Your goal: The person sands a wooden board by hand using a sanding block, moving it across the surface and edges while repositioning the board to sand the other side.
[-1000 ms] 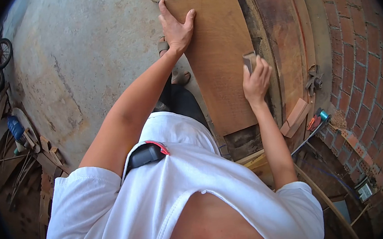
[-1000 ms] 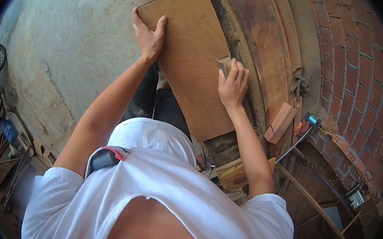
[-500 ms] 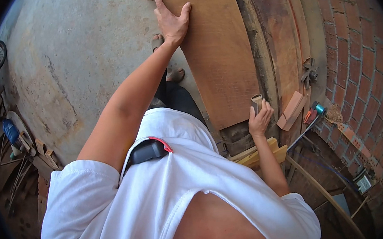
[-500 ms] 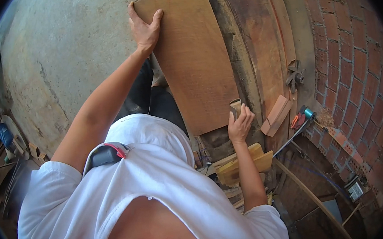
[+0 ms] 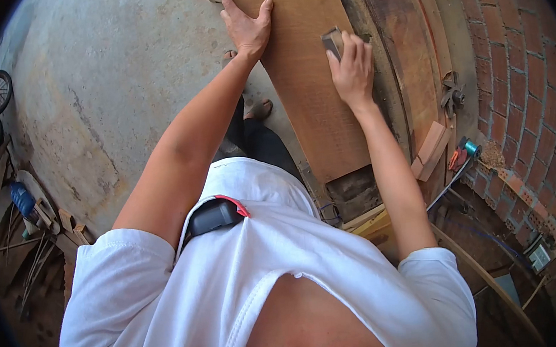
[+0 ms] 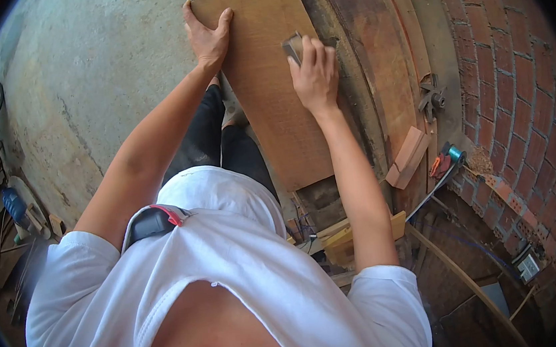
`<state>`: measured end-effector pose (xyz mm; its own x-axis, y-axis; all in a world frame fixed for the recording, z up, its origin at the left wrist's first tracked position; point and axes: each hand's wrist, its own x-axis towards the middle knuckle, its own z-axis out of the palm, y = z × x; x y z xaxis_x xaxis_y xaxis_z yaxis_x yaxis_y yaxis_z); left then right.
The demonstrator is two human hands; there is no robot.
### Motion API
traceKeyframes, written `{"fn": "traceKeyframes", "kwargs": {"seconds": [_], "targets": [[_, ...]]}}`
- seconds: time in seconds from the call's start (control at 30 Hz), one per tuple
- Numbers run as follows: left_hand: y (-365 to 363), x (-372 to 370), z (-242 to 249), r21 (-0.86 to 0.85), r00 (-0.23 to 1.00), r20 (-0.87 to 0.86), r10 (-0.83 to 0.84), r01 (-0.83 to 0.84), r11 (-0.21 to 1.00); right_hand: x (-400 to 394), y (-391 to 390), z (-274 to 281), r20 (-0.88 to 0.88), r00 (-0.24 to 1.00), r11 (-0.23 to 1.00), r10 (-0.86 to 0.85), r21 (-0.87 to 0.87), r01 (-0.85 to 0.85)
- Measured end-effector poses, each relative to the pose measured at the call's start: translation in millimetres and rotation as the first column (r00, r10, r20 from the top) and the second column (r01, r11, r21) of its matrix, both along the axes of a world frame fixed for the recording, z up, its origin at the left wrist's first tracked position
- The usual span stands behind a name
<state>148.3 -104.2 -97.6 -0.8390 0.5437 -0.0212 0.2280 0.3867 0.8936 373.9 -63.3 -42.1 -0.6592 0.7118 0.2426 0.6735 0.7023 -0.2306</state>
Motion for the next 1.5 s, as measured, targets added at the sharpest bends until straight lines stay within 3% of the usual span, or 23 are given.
{"fn": "traceKeyframes", "kwargs": {"seconds": [0.13,0.2,0.3,0.47,0.57,0.67,0.87,0.93,1.03,1.2,1.27,1.37,1.5], "targets": [[-1.2,3.7,2.3,0.006,0.999,0.038,0.01,-0.01,1.0,153.2,-124.0,7.7,0.116,0.986,0.986,-0.124,-0.099,0.135],[-0.4,1.0,2.7,-0.04,1.0,0.001,0.007,-0.007,0.999,188.8,-155.5,24.2,0.196,0.976,0.983,-0.094,-0.134,0.122],[-0.5,1.0,-0.2,-0.027,1.0,0.0,0.002,-0.002,1.0,175.2,-137.2,13.7,0.19,0.981,0.988,-0.044,-0.135,0.07],[2.1,-1.2,-1.2,-0.042,1.0,-0.028,-0.002,0.001,0.999,-31.6,4.8,-4.4,0.029,0.999,0.998,-0.022,0.059,0.02],[0.1,2.9,-4.0,-0.042,1.0,-0.029,-0.001,0.0,0.999,-103.2,65.0,-11.8,0.006,0.998,0.995,-0.061,0.078,0.06],[0.0,-0.1,-0.7,-0.017,1.0,-0.005,-0.001,0.001,1.0,-81.4,50.2,-4.9,-0.005,1.0,1.0,0.005,0.013,-0.005],[-2.3,1.0,-0.5,-0.034,1.0,0.0,0.003,-0.003,0.999,114.3,-135.0,3.6,0.072,0.99,0.986,-0.12,-0.107,0.127],[1.3,0.5,1.0,-0.021,1.0,0.001,0.014,-0.014,1.0,164.1,-179.6,13.1,0.126,0.99,0.985,-0.071,-0.147,0.09],[1.0,1.0,0.7,-0.04,1.0,-0.022,0.007,-0.008,0.999,141.1,-173.1,16.1,0.127,0.988,0.982,-0.09,-0.154,0.109],[1.1,0.9,-1.2,-0.039,0.999,-0.029,0.019,-0.02,0.999,-17.7,-71.1,-1.5,0.011,0.985,0.985,-0.173,-0.026,0.173],[0.5,0.1,-0.8,-0.036,1.0,-0.021,0.005,-0.006,0.999,-45.9,-55.3,0.7,0.004,0.978,0.978,-0.207,-0.011,0.207],[1.4,-1.9,-2.6,-0.017,1.0,-0.006,-0.016,0.016,1.0,-34.1,-67.7,6.2,-0.002,0.986,0.985,-0.164,-0.046,0.164],[-1.0,-0.6,-4.6,0.016,0.999,-0.038,-0.003,0.003,1.0,84.4,-198.7,5.2,0.029,0.99,0.984,-0.137,-0.108,0.139]]}}
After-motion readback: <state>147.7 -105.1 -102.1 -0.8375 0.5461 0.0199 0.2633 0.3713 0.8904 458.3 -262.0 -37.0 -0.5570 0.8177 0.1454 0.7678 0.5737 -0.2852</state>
